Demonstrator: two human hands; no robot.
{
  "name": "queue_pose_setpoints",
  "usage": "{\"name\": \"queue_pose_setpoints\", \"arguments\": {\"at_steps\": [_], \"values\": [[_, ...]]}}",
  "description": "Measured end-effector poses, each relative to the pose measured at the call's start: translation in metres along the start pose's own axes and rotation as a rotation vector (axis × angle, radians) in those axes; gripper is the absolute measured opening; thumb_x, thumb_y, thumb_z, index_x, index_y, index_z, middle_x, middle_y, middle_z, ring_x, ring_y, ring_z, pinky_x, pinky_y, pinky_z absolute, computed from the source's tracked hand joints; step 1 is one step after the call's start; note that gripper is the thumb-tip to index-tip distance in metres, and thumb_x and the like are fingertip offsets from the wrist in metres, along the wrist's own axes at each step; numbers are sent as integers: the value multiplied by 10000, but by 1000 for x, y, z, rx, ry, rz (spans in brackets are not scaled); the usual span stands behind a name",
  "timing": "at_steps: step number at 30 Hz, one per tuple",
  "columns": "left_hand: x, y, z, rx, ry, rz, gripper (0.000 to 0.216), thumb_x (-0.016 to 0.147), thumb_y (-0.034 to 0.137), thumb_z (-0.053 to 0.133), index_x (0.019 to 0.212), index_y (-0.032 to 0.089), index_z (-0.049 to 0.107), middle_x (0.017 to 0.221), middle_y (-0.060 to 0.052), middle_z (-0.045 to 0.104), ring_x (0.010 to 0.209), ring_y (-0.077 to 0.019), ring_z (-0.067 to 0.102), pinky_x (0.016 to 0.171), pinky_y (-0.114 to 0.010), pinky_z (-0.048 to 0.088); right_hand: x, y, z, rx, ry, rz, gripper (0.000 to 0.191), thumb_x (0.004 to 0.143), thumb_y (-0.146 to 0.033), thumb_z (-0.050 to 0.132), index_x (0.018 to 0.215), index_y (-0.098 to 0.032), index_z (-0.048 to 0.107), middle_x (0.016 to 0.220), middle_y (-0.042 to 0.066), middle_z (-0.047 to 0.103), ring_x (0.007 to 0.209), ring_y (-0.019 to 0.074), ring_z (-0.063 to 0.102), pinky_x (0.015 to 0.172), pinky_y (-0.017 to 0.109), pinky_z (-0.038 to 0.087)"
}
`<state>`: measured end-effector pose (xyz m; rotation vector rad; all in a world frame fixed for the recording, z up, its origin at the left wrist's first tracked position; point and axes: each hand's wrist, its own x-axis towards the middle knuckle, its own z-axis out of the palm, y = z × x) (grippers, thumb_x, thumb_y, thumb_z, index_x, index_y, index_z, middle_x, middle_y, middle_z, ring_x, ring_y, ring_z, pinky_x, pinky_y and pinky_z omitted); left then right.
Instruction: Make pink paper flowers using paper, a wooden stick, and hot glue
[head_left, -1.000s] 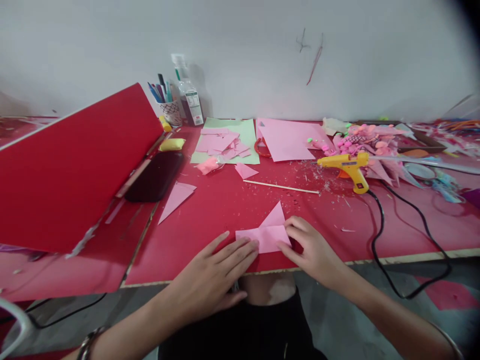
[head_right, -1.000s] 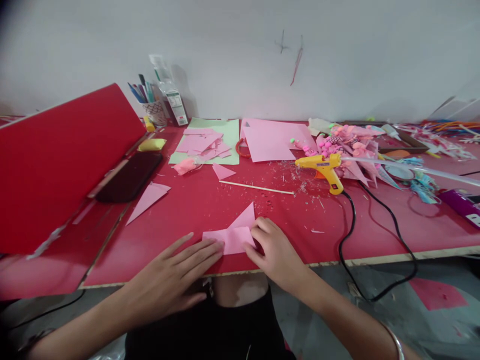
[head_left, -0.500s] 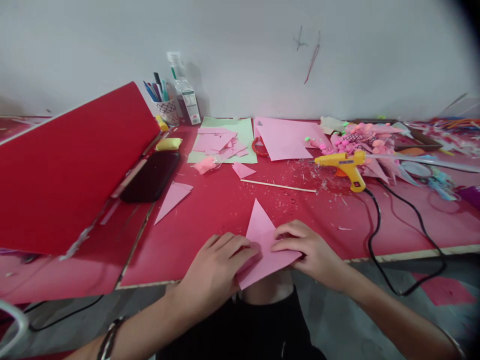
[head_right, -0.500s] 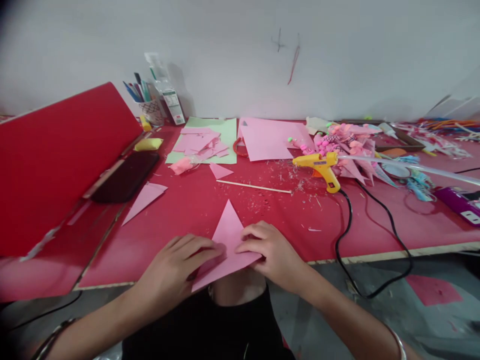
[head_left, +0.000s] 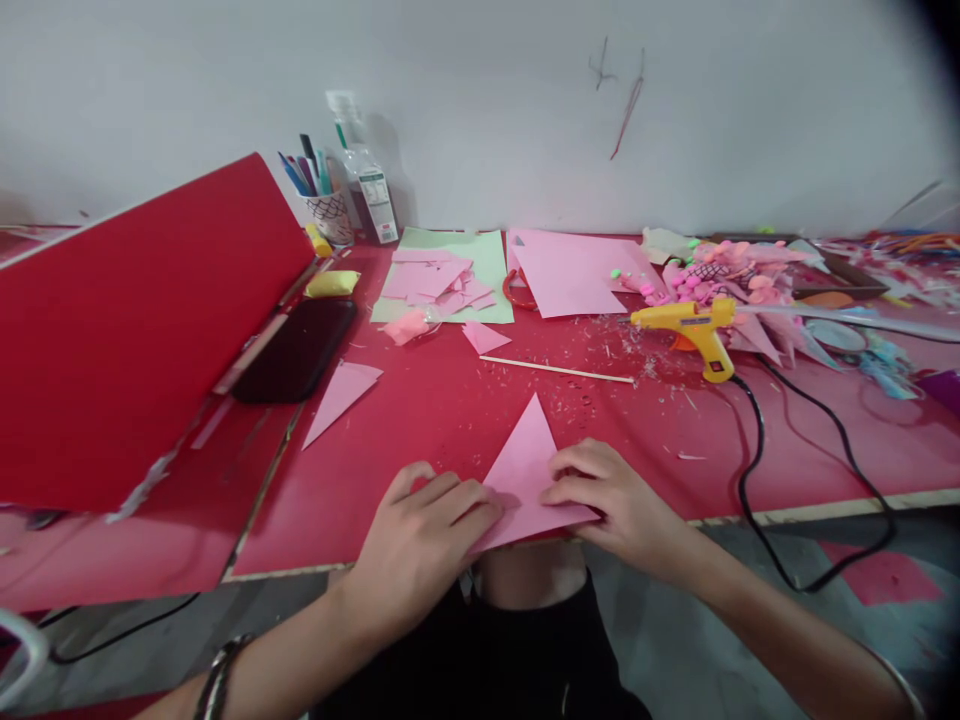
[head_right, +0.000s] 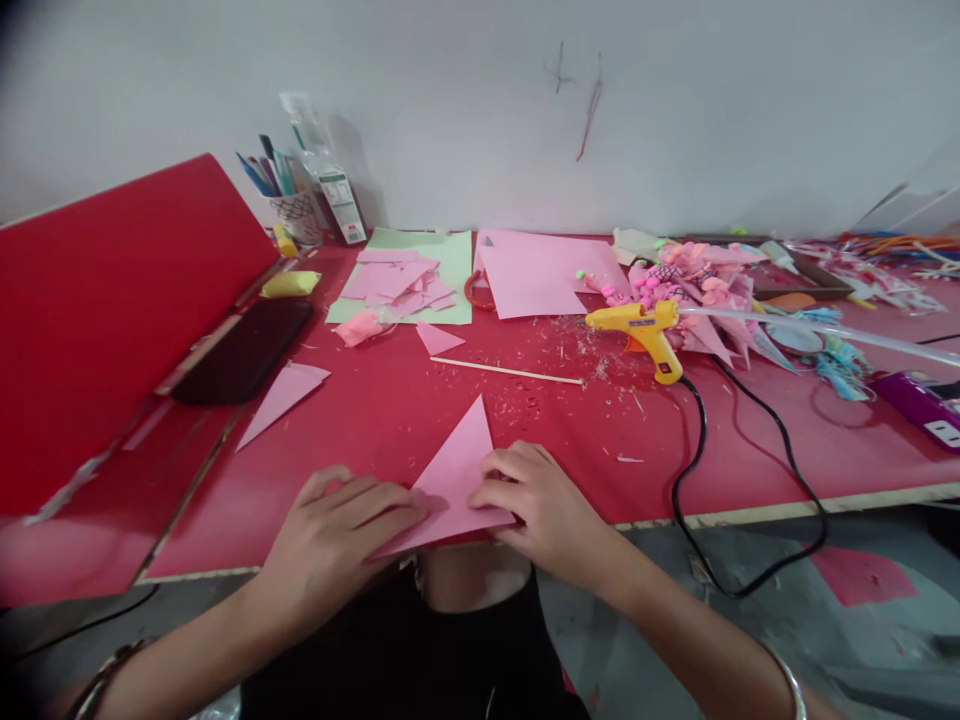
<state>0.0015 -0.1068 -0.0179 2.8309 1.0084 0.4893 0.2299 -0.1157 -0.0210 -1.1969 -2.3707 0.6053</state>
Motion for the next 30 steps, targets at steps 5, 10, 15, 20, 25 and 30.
{"name": "queue_pose_setpoints", "arguments": {"at_steps": [5,10,15,20,25,30], "values": [[0,0,5,20,29,-97,144,831,251,447,832,223,588,737,26,610,664,-130,536,699,-297,269,7,-3,-1,32,24,82,134,787,-278,517,735,-180,592,851,27,570,777,143,486,723,295,360],[3,-4,4,31,59,-186,250,801,341,486,629,169,543,642,14,580,617,-135,512,645,-279,282,12,-5,4,10,96,165,191,775,-336,529,703,-160,553,809,30,569,749,146,490,697,289,356],[3,-6,4,122,44,-220,310,813,333,454,557,163,499,560,16,520,546,-128,467,603,-283,283,14,-6,5,-33,100,211,190,781,-333,520,708,-159,542,773,36,550,717,148,486,656,272,361],[4,-6,4,145,-24,-252,302,825,313,423,573,165,496,557,17,511,520,-121,454,595,-287,305,15,-5,8,-116,92,239,240,794,-327,497,623,-160,482,716,26,510,679,139,458,634,264,352],[3,-7,-1,201,-11,-197,178,820,261,429,915,172,550,967,-72,564,833,-189,518,717,-330,357,16,-6,9,-186,83,262,265,794,-316,495,590,-163,426,693,14,476,667,132,435,618,254,338],[9,-6,-15,292,-178,135,507,811,83,373,1238,353,331,1376,12,264,1089,-222,397,864,-394,298,18,-4,9,-197,52,234,241,794,-309,499,615,-161,432,706,8,478,668,129,437,606,248,329]]}}
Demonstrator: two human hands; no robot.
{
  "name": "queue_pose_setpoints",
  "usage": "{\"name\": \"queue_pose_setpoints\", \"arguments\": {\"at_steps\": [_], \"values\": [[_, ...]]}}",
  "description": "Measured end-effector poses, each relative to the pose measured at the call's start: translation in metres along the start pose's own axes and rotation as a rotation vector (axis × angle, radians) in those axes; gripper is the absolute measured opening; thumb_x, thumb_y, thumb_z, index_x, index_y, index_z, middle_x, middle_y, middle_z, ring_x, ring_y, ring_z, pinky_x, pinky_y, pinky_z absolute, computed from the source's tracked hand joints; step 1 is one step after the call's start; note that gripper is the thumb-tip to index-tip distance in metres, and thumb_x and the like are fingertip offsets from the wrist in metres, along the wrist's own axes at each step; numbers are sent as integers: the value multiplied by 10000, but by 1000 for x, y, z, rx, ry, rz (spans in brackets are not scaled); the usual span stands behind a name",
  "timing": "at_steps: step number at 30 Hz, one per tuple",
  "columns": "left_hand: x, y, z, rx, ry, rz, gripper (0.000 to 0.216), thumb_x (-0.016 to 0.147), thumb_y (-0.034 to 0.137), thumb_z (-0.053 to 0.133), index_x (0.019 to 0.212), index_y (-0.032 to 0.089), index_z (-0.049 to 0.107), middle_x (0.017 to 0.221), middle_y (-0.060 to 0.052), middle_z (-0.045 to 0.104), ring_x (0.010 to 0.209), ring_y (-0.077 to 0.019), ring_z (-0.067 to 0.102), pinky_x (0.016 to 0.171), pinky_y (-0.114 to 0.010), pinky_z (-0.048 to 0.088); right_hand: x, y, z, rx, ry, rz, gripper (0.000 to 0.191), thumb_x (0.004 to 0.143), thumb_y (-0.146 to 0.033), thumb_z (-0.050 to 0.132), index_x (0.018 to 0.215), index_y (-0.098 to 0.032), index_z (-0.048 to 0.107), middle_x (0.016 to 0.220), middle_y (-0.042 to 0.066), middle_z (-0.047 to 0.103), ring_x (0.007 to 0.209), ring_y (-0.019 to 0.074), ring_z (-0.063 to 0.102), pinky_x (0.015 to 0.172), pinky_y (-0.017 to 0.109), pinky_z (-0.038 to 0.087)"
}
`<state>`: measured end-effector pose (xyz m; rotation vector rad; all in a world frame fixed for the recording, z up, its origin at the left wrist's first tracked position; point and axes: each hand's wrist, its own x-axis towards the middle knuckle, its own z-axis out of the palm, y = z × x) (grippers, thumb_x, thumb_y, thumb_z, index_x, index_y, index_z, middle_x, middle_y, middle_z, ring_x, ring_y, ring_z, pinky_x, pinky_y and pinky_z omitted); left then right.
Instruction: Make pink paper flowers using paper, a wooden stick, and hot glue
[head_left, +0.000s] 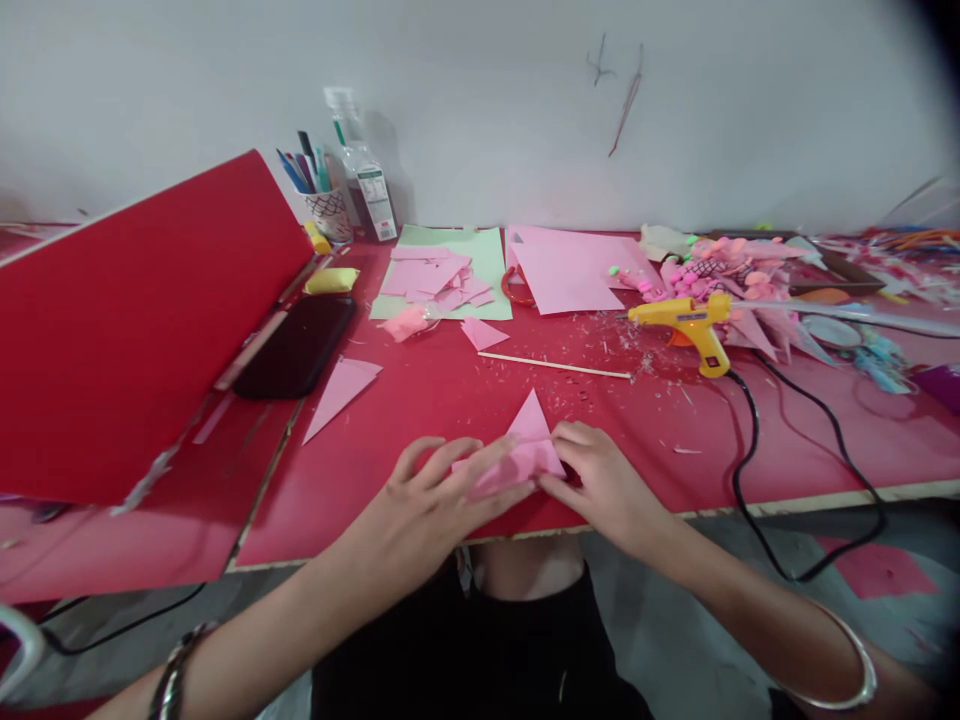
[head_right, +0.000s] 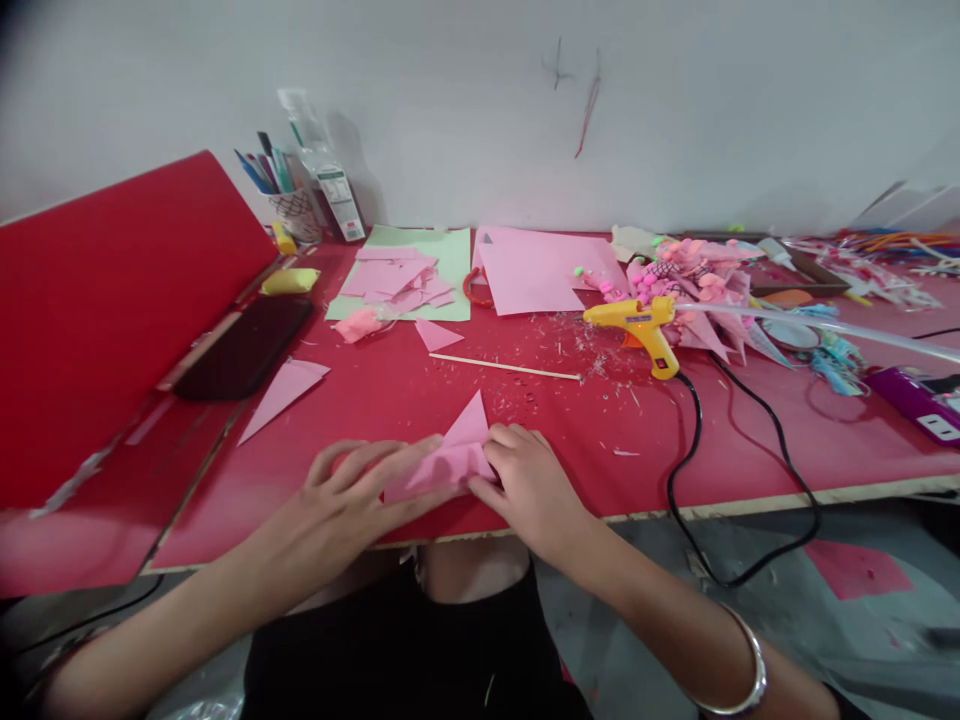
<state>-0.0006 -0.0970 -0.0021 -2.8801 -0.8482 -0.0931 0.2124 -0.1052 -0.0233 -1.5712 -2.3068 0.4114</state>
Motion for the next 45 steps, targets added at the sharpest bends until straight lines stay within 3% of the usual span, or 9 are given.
{"name": "queue_pose_setpoints", "arguments": {"at_steps": [10,12,15,17,21,25,31,38,45], "values": [[-18,-6,6,-9,-58,104,430,845,176,356,1263,277,341,1282,25,438,1073,-162,449,885,-325,289,-1,1,0,-28,22,10,246,796,-336,486,622,-163,462,689,16,489,656,139,454,602,268,363],[-25,-11,5,-20,-72,112,402,854,228,353,1251,288,356,1276,36,445,1080,-152,446,901,-317,270,-4,1,0,9,63,27,150,792,-310,495,789,-161,514,773,35,518,723,156,479,654,290,399],[-32,-16,3,-43,-100,100,386,867,322,334,1252,314,349,1282,61,436,1118,-127,416,946,-298,221,-12,-1,0,-5,122,-13,342,799,-228,483,1136,-204,433,1026,83,488,948,199,458,804,345,405],[-34,-17,3,-58,-109,86,382,873,350,317,1254,326,343,1282,69,436,1129,-117,406,969,-293,192,-16,-2,0,-116,123,-124,419,811,-164,451,1198,-317,401,1172,76,409,1096,246,368,895,425,343],[-33,-17,5,-92,-127,79,399,870,351,328,1268,326,320,1285,56,433,1140,-121,398,987,-302,182,-19,-2,2,-258,17,-339,502,813,-128,446,1177,-470,392,1372,-3,202,1235,313,182,949,535,235],[-36,-19,5,-120,-128,78,410,864,292,353,1270,330,313,1293,59,422,1151,-121,390,997,-308,191,-18,4,-2,-210,-84,-347,530,796,-114,463,1185,-466,388,1407,-38,152,1248,289,181,956,503,267],[-41,-20,2,-146,-146,56,467,820,134,372,1248,322,357,1265,60,457,1128,-122,426,990,-308,230,-34,24,-20,-112,-161,-218,667,686,21,435,1161,-447,432,1404,-58,168,1254,268,195,956,481,301],[-42,-18,3,-160,-140,19,428,817,148,376,1204,325,420,1254,74,466,1110,-126,448,968,-297,270,-44,23,-26,-78,-146,-108,677,661,36,371,1154,-421,457,1358,-38,261,1239,223,253,977,457,297],[-45,-19,0,-179,-148,29,470,795,106,379,1222,303,398,1265,76,453,1112,-113,441,966,-283,276,-42,30,-28,-53,-48,-86,440,701,-37,397,995,-294,600,1212,24,442,1098,195,435,907,395,389]]}}
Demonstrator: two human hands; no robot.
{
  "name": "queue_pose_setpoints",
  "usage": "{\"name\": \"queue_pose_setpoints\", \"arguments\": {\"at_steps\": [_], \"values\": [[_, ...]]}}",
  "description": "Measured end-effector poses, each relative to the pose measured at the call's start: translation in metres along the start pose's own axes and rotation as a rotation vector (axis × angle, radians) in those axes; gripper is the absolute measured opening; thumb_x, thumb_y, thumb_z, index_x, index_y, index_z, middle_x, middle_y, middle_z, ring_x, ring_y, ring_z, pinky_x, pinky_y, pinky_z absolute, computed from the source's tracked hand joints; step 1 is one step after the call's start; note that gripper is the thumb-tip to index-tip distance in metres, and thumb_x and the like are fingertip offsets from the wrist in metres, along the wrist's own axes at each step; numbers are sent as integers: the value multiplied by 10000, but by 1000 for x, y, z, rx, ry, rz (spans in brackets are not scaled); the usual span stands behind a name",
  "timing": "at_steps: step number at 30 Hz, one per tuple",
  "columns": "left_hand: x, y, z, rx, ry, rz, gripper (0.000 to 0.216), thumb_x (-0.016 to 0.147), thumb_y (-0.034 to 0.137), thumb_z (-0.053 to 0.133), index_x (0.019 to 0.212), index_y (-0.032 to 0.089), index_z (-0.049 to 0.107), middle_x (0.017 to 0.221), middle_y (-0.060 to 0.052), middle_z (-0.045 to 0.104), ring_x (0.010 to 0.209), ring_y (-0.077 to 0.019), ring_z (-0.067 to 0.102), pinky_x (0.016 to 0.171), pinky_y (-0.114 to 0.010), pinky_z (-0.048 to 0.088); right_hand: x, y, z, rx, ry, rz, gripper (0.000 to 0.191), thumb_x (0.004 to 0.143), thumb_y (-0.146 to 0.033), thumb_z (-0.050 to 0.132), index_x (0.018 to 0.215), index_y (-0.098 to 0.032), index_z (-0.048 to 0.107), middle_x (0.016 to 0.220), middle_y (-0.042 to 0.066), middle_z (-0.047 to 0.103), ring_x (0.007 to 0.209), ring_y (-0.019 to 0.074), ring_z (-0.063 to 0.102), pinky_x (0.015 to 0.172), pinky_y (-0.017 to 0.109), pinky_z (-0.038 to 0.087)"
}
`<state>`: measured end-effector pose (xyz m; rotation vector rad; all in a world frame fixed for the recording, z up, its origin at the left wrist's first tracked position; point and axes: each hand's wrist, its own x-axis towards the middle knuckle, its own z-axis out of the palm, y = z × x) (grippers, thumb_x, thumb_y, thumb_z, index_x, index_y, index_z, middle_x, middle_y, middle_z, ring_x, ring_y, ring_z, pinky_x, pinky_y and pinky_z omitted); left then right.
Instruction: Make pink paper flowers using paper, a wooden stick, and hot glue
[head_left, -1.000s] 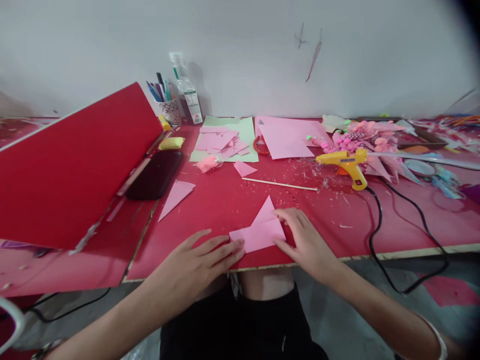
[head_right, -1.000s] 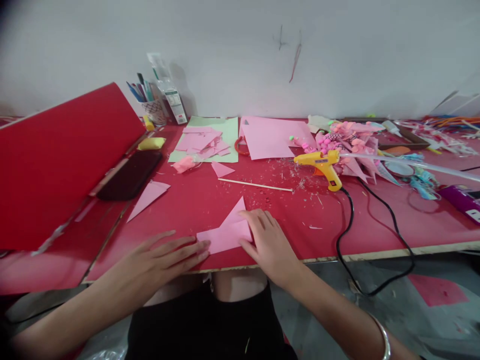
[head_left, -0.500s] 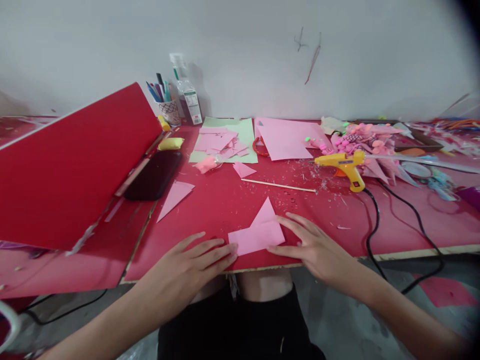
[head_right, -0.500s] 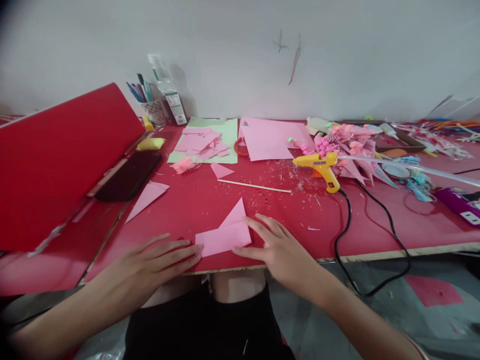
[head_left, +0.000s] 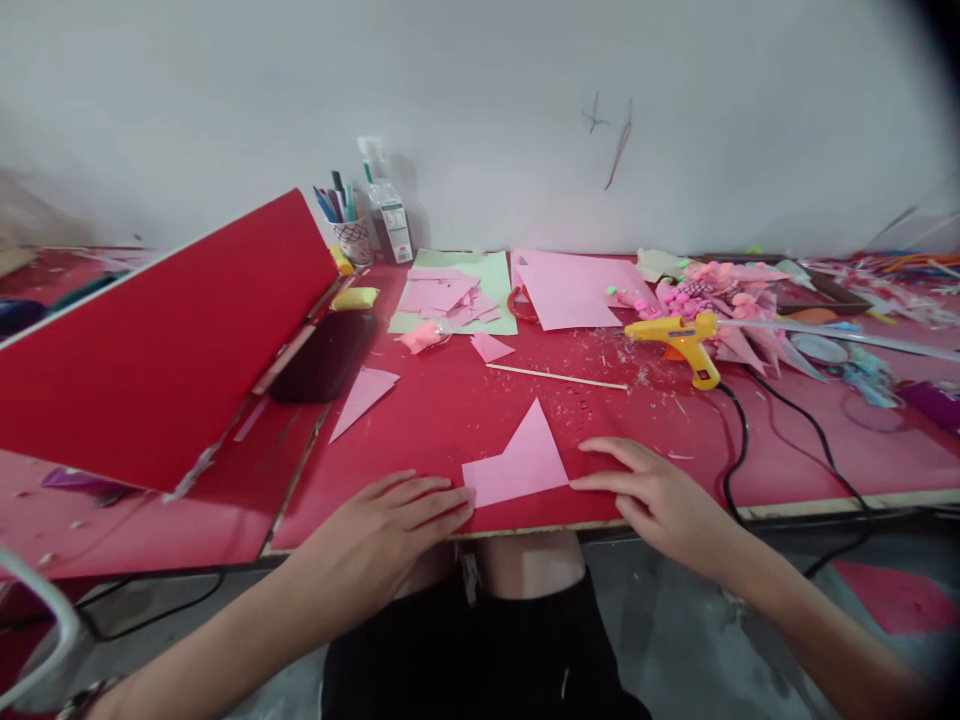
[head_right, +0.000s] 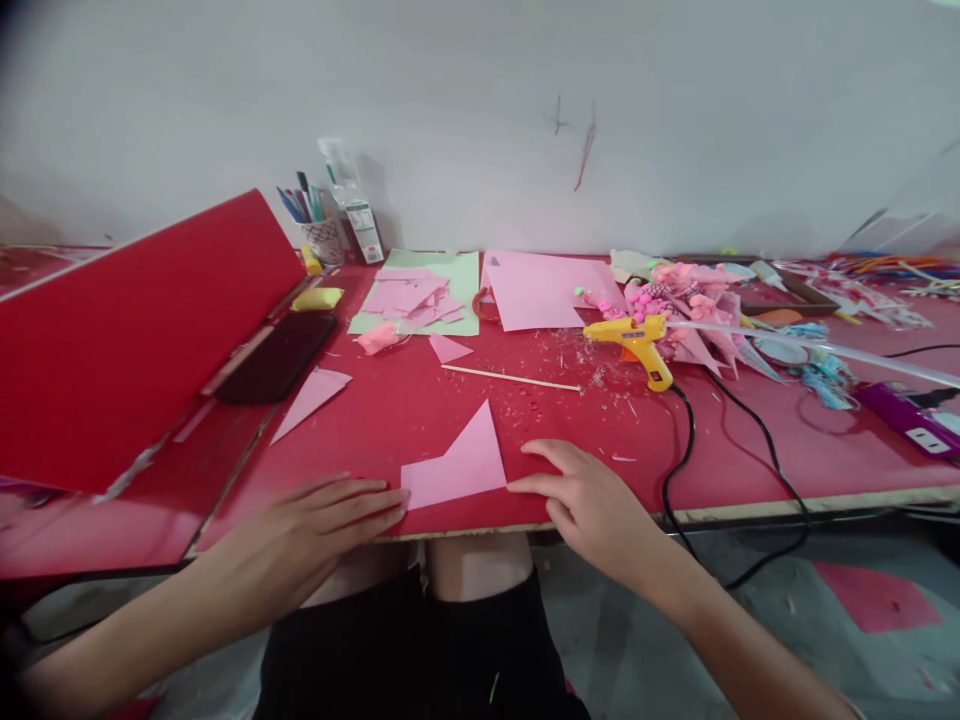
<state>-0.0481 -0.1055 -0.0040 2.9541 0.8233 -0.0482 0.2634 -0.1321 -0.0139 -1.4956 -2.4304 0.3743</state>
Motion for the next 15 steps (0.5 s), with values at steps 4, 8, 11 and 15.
{"name": "queue_pose_setpoints", "arguments": {"at_steps": [4,8,11,15], "values": [[2,1,-5,-30,-6,-5,487,775,85,379,1209,304,414,1251,78,469,1095,-120,450,961,-292,287,10,-7,-4,18,183,6,306,759,-94,380,944,-205,598,1040,71,551,962,189,517,833,372,434],[6,5,-10,-63,6,-20,483,761,90,397,1196,296,430,1224,53,497,1065,-144,464,930,-314,320,30,-24,-2,120,85,-136,404,788,-184,428,1191,-224,426,1149,64,515,1080,183,446,919,373,375],[11,8,-15,-106,54,-52,381,778,145,421,1129,271,499,1140,15,558,1008,-157,494,897,-317,348,45,-30,2,96,-31,-141,547,758,-281,520,1264,-194,333,1231,97,446,1128,222,390,932,409,347],[19,4,-24,-131,90,-37,283,822,274,410,1075,241,534,1010,-24,606,901,-172,536,848,-343,380,59,-28,1,100,-161,-147,418,760,-265,526,1163,-178,451,1145,105,496,1066,232,417,897,414,349]]}}
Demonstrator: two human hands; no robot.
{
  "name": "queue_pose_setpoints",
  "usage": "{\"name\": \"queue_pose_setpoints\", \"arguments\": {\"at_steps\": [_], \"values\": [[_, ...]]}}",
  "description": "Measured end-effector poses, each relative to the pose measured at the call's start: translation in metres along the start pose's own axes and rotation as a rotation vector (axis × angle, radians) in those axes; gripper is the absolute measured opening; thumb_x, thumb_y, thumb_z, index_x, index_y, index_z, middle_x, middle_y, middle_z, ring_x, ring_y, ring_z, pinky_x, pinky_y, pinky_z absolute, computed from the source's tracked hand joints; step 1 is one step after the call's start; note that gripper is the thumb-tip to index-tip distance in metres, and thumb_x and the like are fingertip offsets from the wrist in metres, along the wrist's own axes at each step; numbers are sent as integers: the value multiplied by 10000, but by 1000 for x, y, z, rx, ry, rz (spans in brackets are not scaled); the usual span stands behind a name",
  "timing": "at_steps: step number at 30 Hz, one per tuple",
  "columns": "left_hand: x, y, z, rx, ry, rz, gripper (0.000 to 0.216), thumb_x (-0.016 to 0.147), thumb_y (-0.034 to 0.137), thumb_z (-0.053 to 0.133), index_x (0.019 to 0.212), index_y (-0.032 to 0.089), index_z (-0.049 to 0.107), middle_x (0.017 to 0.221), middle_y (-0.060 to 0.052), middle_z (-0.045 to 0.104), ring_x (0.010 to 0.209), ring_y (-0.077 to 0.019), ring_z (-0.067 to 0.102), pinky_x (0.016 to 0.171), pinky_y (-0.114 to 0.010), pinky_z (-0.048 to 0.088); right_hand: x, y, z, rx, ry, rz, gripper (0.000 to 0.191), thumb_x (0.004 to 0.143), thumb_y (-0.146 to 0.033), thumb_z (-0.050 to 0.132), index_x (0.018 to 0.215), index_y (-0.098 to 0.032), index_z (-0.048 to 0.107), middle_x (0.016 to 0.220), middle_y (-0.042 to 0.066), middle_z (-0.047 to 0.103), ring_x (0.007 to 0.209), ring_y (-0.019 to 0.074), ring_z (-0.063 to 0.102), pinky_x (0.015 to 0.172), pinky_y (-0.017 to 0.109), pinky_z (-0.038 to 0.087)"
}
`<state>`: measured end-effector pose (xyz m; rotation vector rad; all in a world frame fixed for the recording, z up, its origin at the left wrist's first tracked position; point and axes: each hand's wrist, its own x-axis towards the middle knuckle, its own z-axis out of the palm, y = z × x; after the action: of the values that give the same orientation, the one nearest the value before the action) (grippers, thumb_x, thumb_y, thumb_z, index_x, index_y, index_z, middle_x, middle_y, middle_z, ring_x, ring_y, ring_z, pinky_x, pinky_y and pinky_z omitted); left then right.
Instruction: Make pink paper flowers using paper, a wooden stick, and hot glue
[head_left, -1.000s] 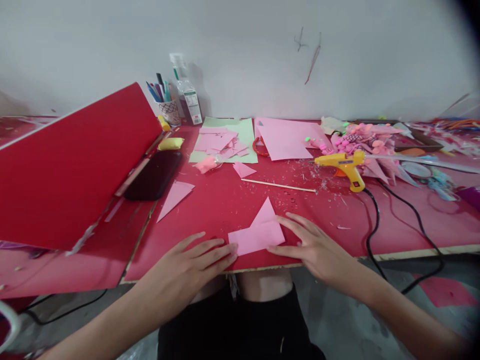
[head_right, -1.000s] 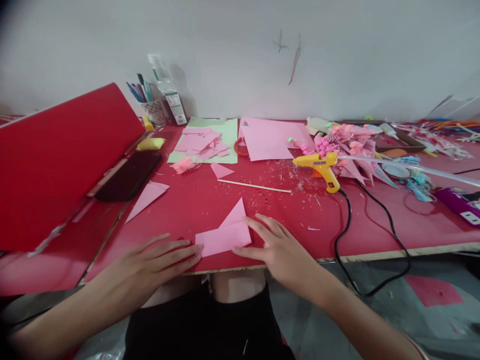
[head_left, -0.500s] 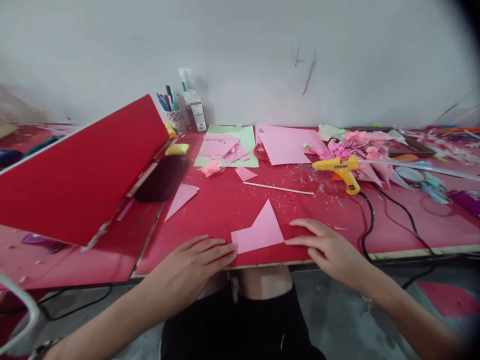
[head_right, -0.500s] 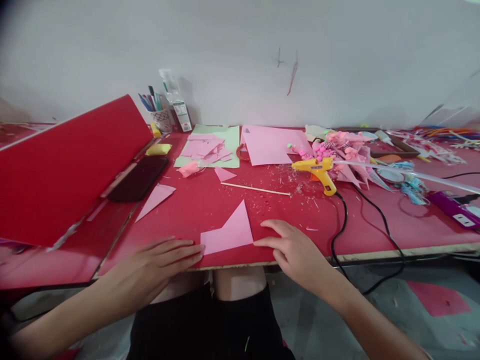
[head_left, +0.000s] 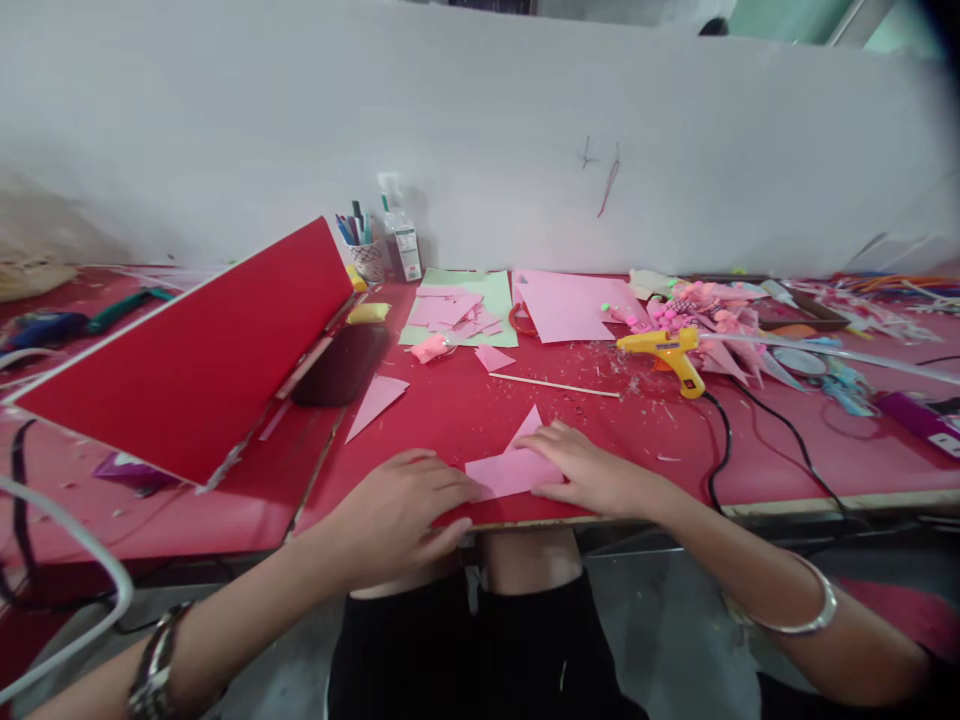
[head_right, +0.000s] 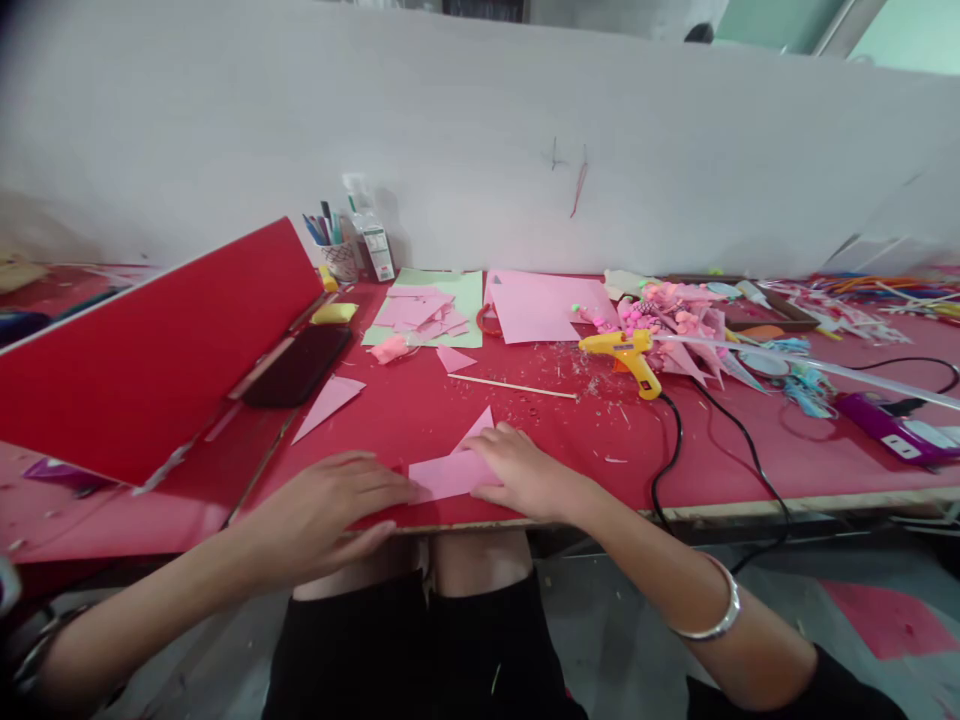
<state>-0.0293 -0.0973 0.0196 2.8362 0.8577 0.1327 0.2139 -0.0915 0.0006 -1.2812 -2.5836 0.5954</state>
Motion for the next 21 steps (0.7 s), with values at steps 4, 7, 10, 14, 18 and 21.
{"name": "queue_pose_setpoints", "arguments": {"at_steps": [4,7,10,14,18,21], "values": [[17,-5,-2,5,131,-52,279,858,264,356,1087,213,507,1076,-45,547,964,-172,498,832,-317,398,8,0,-12,-9,-10,-39,195,794,-173,462,955,-179,573,940,67,547,901,186,465,807,354,373],[36,-5,6,-22,145,-30,271,864,306,361,1041,181,524,1029,-53,545,930,-157,503,793,-273,420,15,0,-18,-11,75,-44,179,794,-134,445,824,-184,614,825,40,507,810,154,462,753,307,376],[52,-4,21,37,140,-105,258,870,274,344,937,150,560,914,-60,558,835,-162,526,707,-271,440,23,8,-19,26,192,-55,218,747,-65,457,762,-194,633,853,32,458,842,144,454,781,291,368],[64,-1,36,66,193,-218,259,872,257,332,926,162,566,876,-62,536,831,-165,523,641,-248,436,31,28,-14,182,292,42,299,738,-33,386,710,-186,642,862,34,482,880,144,481,829,307,363],[68,2,40,119,212,-290,235,845,243,379,993,166,545,883,-68,522,810,-176,521,632,-259,432,32,41,-6,456,285,181,279,777,-115,350,760,-167,624,841,32,605,866,150,545,831,309,378],[73,3,43,151,203,-294,286,839,237,383,1096,175,494,893,-67,520,795,-179,524,657,-281,429,32,42,2,507,343,237,205,779,-256,425,787,-158,606,855,40,629,855,166,561,784,297,394]]}}
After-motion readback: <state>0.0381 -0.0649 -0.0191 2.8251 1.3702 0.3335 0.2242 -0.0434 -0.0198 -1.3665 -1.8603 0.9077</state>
